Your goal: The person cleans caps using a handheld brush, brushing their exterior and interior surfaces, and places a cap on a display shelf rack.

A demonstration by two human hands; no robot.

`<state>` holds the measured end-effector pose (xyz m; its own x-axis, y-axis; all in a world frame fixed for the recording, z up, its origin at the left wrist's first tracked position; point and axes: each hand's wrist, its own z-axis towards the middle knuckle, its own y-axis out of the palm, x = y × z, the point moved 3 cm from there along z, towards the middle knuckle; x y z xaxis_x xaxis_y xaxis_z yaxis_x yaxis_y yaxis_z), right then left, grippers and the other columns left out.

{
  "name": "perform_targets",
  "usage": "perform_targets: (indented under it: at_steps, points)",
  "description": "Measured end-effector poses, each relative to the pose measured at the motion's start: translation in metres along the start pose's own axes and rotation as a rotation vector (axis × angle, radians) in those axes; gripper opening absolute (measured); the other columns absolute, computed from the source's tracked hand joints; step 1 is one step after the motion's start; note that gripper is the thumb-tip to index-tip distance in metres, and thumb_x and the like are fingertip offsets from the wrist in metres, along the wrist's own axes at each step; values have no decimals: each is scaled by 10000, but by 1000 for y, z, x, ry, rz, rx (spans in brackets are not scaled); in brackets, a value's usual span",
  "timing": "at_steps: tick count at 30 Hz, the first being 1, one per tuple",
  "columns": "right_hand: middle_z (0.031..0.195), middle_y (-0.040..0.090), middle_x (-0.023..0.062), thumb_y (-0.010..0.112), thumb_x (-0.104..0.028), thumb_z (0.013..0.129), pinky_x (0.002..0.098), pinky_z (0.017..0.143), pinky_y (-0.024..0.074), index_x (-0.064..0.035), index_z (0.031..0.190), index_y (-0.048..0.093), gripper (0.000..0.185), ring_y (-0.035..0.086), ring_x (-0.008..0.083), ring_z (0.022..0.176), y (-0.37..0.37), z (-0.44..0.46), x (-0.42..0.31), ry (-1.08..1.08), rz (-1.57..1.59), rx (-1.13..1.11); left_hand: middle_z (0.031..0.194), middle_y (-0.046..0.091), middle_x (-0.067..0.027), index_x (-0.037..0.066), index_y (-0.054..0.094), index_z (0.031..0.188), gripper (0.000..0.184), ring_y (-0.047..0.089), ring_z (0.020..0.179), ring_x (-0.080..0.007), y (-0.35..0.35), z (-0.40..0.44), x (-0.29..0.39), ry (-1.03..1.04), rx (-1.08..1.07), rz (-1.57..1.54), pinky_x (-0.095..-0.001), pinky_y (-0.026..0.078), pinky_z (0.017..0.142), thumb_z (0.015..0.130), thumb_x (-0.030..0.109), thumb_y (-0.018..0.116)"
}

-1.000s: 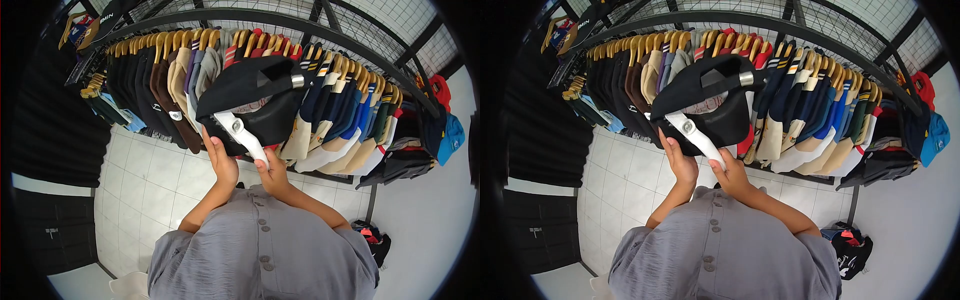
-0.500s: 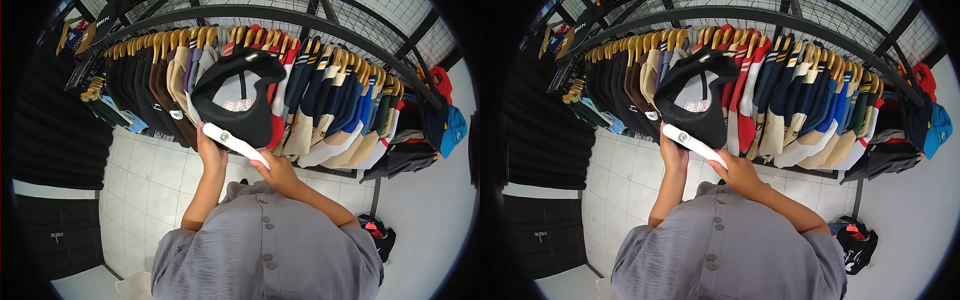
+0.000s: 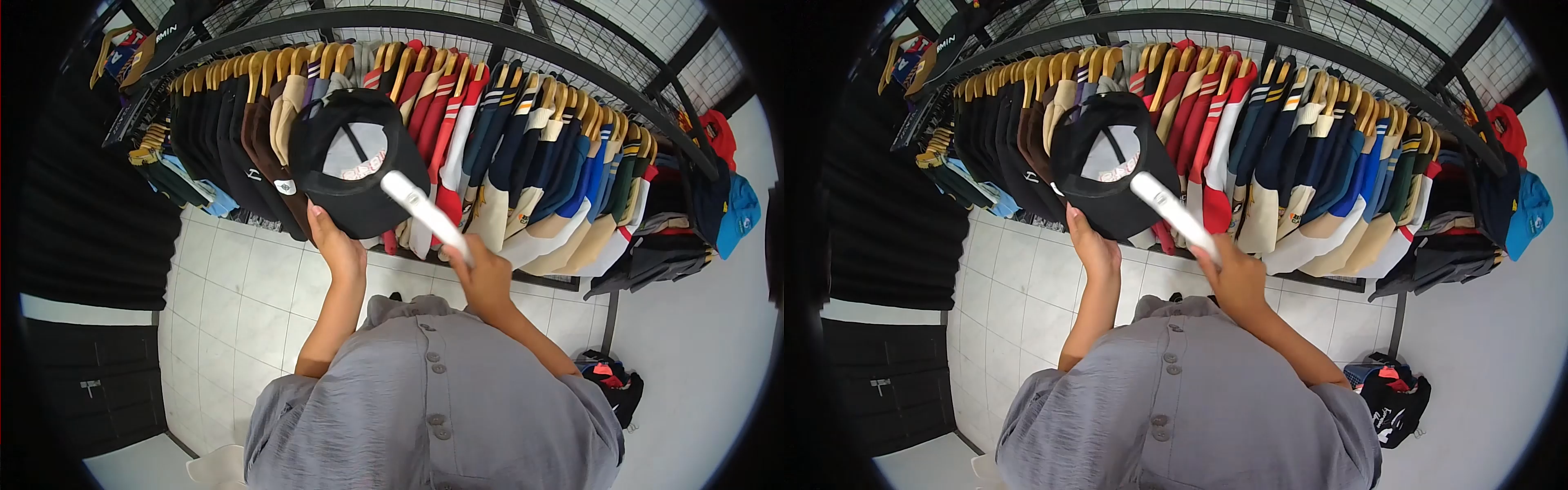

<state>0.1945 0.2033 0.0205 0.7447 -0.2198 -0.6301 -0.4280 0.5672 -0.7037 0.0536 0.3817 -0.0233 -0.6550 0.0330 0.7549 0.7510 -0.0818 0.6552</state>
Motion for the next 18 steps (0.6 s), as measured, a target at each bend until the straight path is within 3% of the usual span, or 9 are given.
perform_targets:
  at_steps: [3,5,7,9,12,15,18]
  points:
    - [574,570,116,633,-303,851,354,431,422,-53,864,539,267,573,283,466,-4,0,8,-11,-14,166,1333,434,-131,-14,327,1351,454,437,1206,-200,-1,0,2,88,19,77,-311,322,1036,1004,279,322]
    - [568,566,117,645,-300,842,354,423,415,-54,855,545,266,561,282,449,9,-8,9,-11,39,155,1304,461,-136,-32,348,1341,455,451,1176,-181,-3,0,-3,126,36,152,-289,321,1022,1003,272,335]
    - [590,589,119,637,-310,850,368,466,437,-67,913,573,259,599,298,510,23,-16,4,-138,-35,-39,1277,484,-136,-41,371,1326,445,464,1152,-174,-1,-6,-3,146,43,253,-281,327,1008,1004,265,336]
    - [609,594,122,632,-314,852,370,461,429,-65,918,573,264,590,303,505,24,-14,7,-133,-23,-72,1250,508,-136,-50,394,1310,438,477,1128,-167,0,-10,-1,158,46,361,-272,333,994,1004,258,337]
    - [585,586,117,616,-331,862,350,449,428,-61,896,571,276,577,262,461,-1,9,21,135,33,98,1195,544,-139,-65,418,1287,431,505,1080,-168,3,-12,8,240,44,442,-268,352,966,1004,250,333]
    - [602,604,108,635,-289,857,334,450,432,-48,914,552,261,602,251,485,-17,21,24,130,181,243,1187,550,-146,-69,413,1287,426,517,1069,-176,6,-11,16,285,16,455,-274,363,958,1003,239,333]
    - [604,599,114,650,-290,842,352,449,437,-46,932,524,289,595,267,482,-6,6,9,1,222,33,1181,551,-167,-77,423,1274,414,520,1066,-176,14,-21,20,422,-41,702,-287,370,954,1001,219,328]
